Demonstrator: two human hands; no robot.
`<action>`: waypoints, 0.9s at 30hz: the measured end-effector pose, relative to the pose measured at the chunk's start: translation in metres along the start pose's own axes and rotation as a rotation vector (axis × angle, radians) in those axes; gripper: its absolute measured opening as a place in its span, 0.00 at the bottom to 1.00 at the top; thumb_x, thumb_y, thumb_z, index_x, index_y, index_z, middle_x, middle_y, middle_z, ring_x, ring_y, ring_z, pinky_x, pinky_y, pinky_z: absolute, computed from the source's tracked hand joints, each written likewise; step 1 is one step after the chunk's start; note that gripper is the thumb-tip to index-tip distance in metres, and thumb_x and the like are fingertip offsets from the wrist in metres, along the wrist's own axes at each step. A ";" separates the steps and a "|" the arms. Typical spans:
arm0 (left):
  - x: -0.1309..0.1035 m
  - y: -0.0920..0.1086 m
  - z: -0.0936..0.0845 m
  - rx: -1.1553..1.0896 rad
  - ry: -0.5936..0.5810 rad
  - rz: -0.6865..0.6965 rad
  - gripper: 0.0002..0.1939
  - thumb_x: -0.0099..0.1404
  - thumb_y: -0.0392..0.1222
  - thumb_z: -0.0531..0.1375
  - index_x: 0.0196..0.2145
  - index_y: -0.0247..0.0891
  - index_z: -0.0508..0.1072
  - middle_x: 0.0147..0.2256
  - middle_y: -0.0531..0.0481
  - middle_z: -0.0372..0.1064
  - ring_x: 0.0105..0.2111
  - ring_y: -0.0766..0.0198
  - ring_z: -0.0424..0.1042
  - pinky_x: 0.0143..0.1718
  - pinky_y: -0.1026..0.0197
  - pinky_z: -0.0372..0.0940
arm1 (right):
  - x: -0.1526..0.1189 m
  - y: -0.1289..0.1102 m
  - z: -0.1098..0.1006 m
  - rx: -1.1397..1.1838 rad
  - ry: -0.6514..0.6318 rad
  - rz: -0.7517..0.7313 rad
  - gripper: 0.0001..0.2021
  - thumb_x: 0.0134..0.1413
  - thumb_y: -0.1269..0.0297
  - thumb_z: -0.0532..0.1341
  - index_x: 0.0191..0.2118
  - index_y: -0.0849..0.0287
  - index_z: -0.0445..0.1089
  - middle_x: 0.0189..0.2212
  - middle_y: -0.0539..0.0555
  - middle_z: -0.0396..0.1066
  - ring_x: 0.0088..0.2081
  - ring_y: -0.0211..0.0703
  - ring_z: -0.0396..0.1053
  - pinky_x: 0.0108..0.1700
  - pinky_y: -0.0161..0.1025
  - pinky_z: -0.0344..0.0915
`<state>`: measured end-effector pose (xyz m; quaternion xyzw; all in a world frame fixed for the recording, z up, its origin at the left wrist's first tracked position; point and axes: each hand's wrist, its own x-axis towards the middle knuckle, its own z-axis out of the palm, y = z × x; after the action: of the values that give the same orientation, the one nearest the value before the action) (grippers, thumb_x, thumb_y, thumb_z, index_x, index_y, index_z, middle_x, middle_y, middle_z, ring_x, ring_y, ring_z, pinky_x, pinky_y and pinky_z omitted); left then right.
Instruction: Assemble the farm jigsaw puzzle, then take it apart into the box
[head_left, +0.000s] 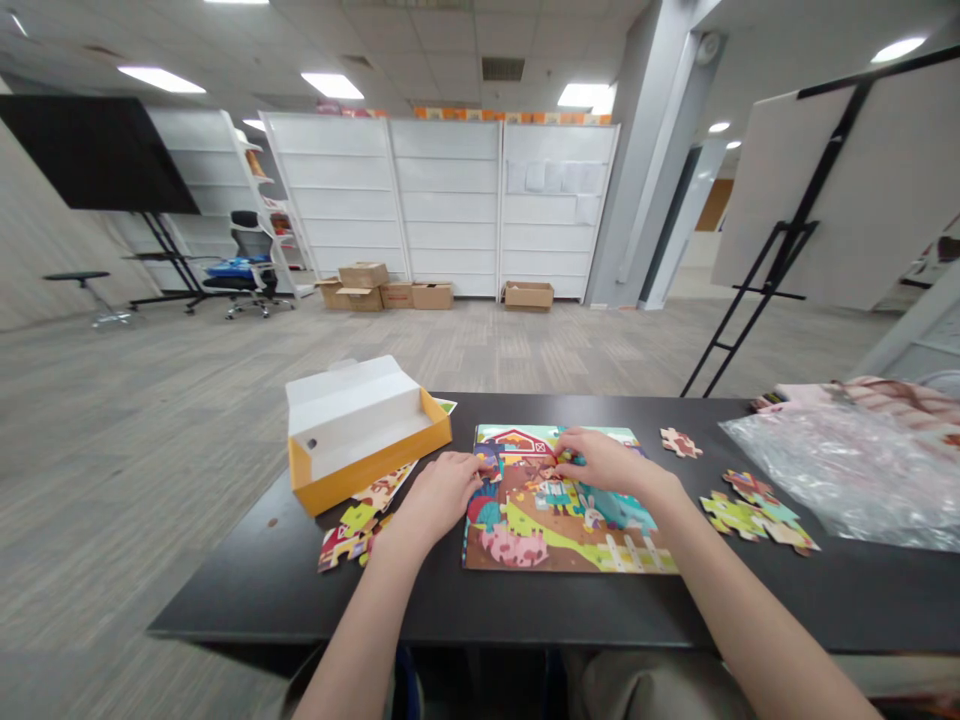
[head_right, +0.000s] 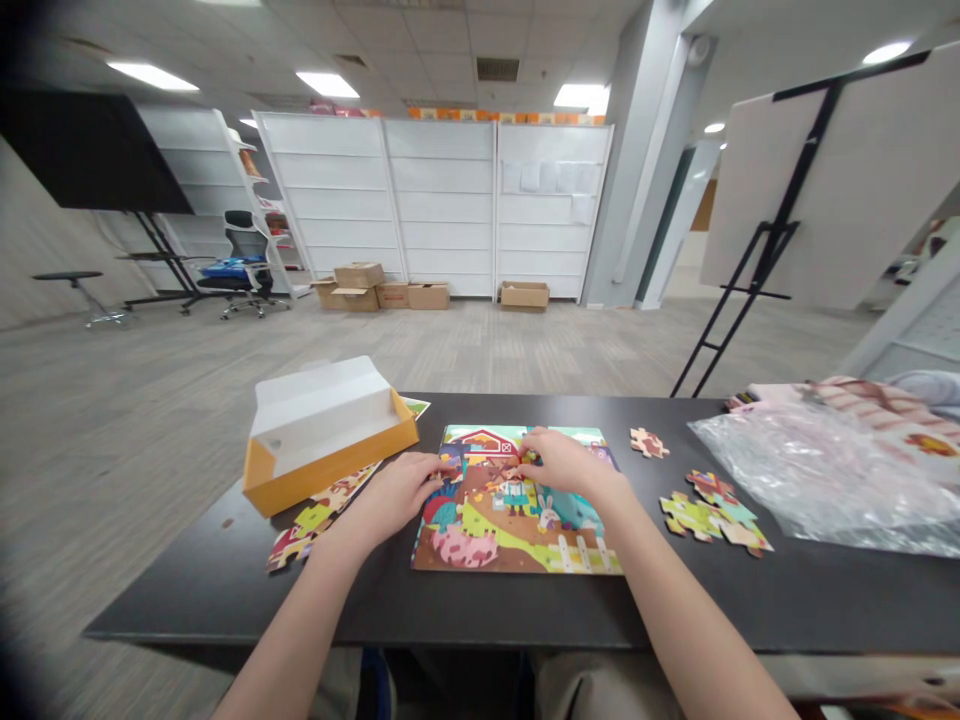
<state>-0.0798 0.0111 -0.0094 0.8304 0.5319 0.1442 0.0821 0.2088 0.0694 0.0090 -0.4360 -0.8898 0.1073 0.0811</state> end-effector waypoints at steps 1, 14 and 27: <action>-0.001 -0.001 0.000 -0.005 0.000 0.011 0.13 0.72 0.38 0.54 0.50 0.40 0.75 0.50 0.45 0.75 0.52 0.56 0.71 0.56 0.56 0.63 | 0.000 0.000 0.000 0.003 0.000 -0.002 0.10 0.61 0.58 0.61 0.39 0.58 0.74 0.39 0.57 0.74 0.40 0.48 0.72 0.42 0.38 0.63; -0.010 0.004 -0.004 -0.069 -0.006 0.040 0.16 0.72 0.37 0.53 0.55 0.43 0.71 0.55 0.46 0.72 0.57 0.57 0.68 0.59 0.53 0.62 | 0.000 -0.001 -0.002 -0.003 -0.029 0.003 0.13 0.62 0.54 0.59 0.40 0.58 0.75 0.40 0.59 0.73 0.41 0.50 0.71 0.45 0.41 0.64; -0.051 -0.040 -0.055 -0.031 0.048 -0.217 0.17 0.70 0.40 0.51 0.51 0.41 0.75 0.49 0.47 0.77 0.48 0.56 0.75 0.52 0.57 0.66 | 0.001 0.002 0.000 -0.025 -0.029 -0.008 0.14 0.63 0.53 0.58 0.39 0.58 0.74 0.40 0.59 0.74 0.41 0.50 0.71 0.43 0.40 0.64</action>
<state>-0.1520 -0.0197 0.0235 0.7629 0.6182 0.1623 0.0973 0.2098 0.0714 0.0081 -0.4320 -0.8938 0.1020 0.0633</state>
